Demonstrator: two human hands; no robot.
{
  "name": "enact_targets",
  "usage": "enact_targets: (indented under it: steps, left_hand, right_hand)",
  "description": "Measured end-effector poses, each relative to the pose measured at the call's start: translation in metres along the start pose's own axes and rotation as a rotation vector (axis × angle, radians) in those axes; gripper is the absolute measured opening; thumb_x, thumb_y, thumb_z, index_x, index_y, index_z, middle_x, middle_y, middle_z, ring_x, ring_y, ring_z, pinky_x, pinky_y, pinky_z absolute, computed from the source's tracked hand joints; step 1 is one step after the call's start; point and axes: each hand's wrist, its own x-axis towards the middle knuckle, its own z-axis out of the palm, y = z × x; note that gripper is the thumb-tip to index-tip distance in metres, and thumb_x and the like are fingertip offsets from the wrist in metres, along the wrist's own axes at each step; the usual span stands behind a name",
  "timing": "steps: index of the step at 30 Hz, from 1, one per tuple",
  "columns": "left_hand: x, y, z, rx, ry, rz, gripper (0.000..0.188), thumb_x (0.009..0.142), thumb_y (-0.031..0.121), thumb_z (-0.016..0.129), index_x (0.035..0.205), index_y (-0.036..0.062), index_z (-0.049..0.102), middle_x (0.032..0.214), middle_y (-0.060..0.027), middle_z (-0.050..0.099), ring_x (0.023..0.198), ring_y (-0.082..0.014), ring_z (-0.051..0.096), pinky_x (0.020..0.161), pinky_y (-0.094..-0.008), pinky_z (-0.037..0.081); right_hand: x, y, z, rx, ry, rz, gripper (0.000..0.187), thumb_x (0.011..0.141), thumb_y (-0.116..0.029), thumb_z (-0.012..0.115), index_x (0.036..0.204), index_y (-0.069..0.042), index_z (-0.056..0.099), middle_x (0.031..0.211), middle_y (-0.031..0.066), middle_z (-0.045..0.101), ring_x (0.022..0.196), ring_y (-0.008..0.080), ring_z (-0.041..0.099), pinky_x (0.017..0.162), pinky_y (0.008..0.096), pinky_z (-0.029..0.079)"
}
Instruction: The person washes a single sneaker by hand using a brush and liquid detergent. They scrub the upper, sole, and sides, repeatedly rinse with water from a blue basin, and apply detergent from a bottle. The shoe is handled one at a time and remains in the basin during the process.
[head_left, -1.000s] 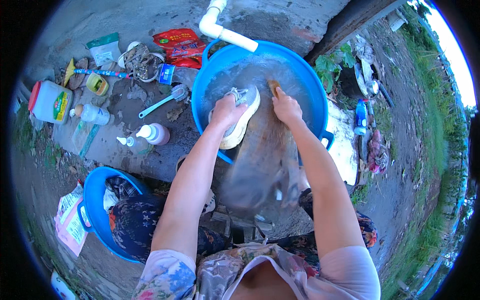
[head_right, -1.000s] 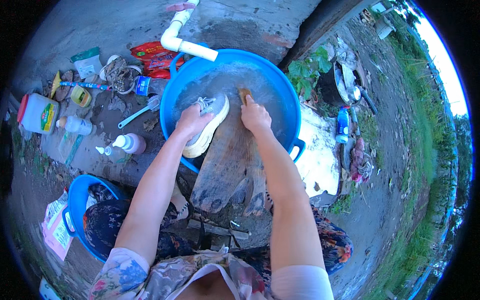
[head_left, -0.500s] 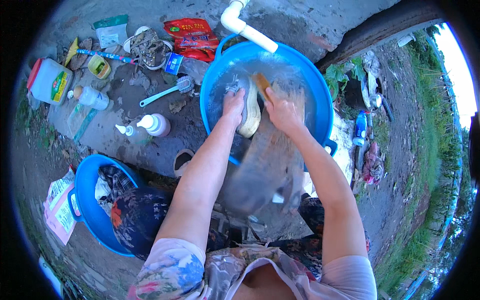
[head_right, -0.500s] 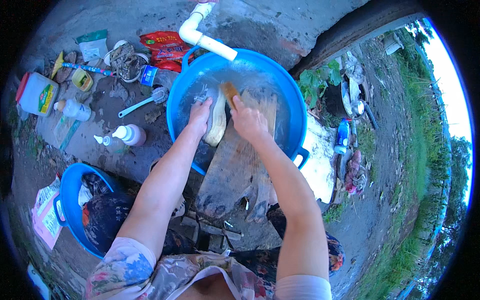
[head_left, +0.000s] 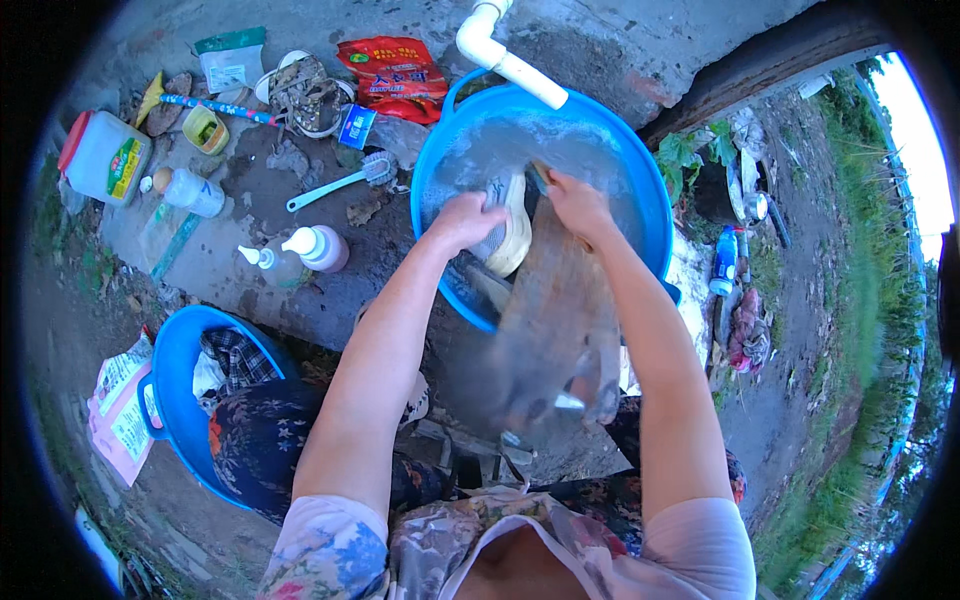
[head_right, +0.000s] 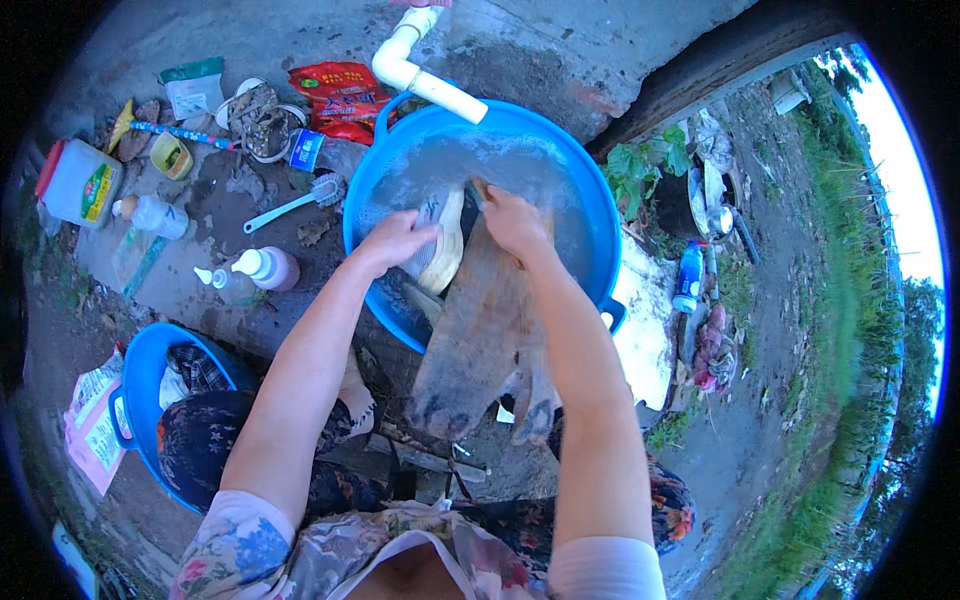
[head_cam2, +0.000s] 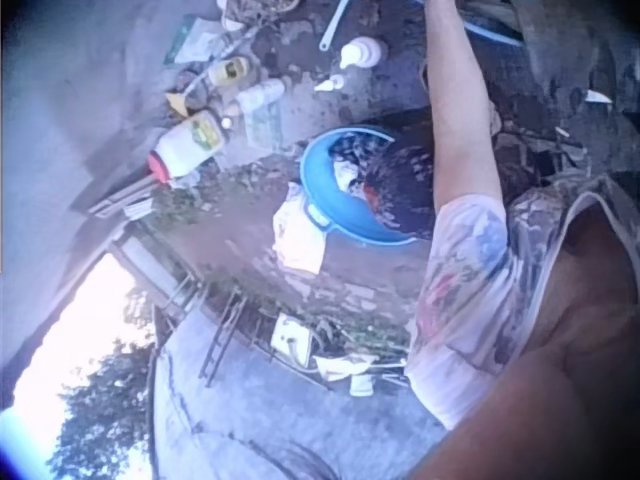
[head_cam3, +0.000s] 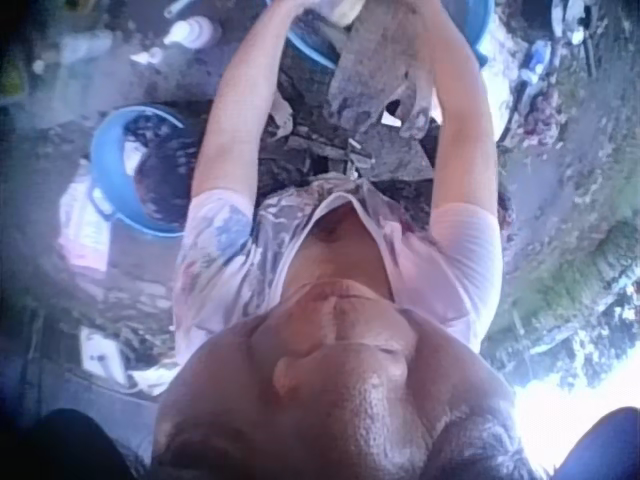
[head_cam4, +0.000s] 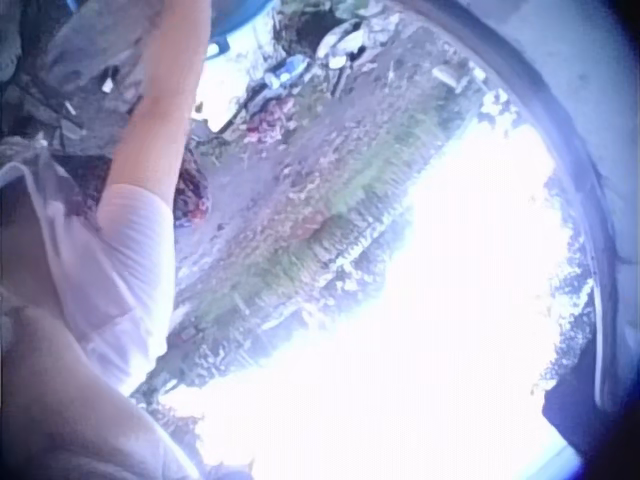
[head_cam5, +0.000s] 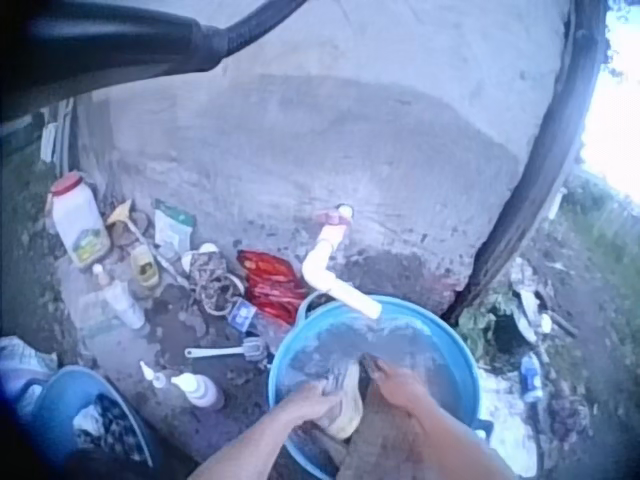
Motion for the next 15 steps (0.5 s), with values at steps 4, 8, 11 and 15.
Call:
enact_targets:
  steps: [4,8,11,15]
  left_hand:
    - [0.023,-0.022,0.031,-0.691,0.381,-0.044,0.038,0.087,0.029,0.056,0.108,-0.0028,0.059,0.099,-0.0206,0.064,0.092,-0.0284,0.061,0.082,-0.0359,0.045]
    - [0.014,0.011,0.042,-0.329,0.644,-0.011,0.039,0.09,0.033,0.048,0.105,-0.0013,0.059,0.098,-0.0252,0.062,0.094,-0.0369,0.06,0.082,-0.0415,0.044]
    - [-0.001,0.019,0.034,-0.391,0.511,-0.013,0.044,0.093,0.036,0.044,0.107,-0.0038,0.058,0.108,-0.025,0.06,0.104,-0.0368,0.057,0.086,-0.0394,0.042]
    - [0.005,0.016,0.047,-0.247,0.453,0.105,0.046,0.094,0.039,0.039,0.096,-0.0019,0.06,0.095,-0.0273,0.06,0.093,-0.0421,0.057,0.081,-0.0453,0.042]
  right_hand:
    - [-0.078,-0.002,-0.037,0.249,0.087,-0.151,0.041,0.09,-0.027,0.049,0.129,-0.014,0.05,0.113,0.0191,0.06,0.105,0.0373,0.057,0.089,0.0432,0.044]
    - [-0.135,-0.018,-0.06,-0.034,-0.008,-0.224,0.04,0.09,-0.025,0.051,0.128,-0.015,0.051,0.107,0.0227,0.061,0.093,0.0406,0.061,0.08,0.0466,0.048]
    - [-0.103,-0.054,-0.062,-0.12,-0.108,-0.167,0.039,0.09,-0.027,0.05,0.128,-0.017,0.051,0.106,0.0243,0.06,0.091,0.0407,0.061,0.079,0.0481,0.049]
    - [-0.035,-0.039,-0.037,-0.089,-0.095,-0.145,0.04,0.088,-0.024,0.052,0.127,-0.013,0.052,0.11,0.0209,0.06,0.102,0.038,0.058,0.09,0.0416,0.045]
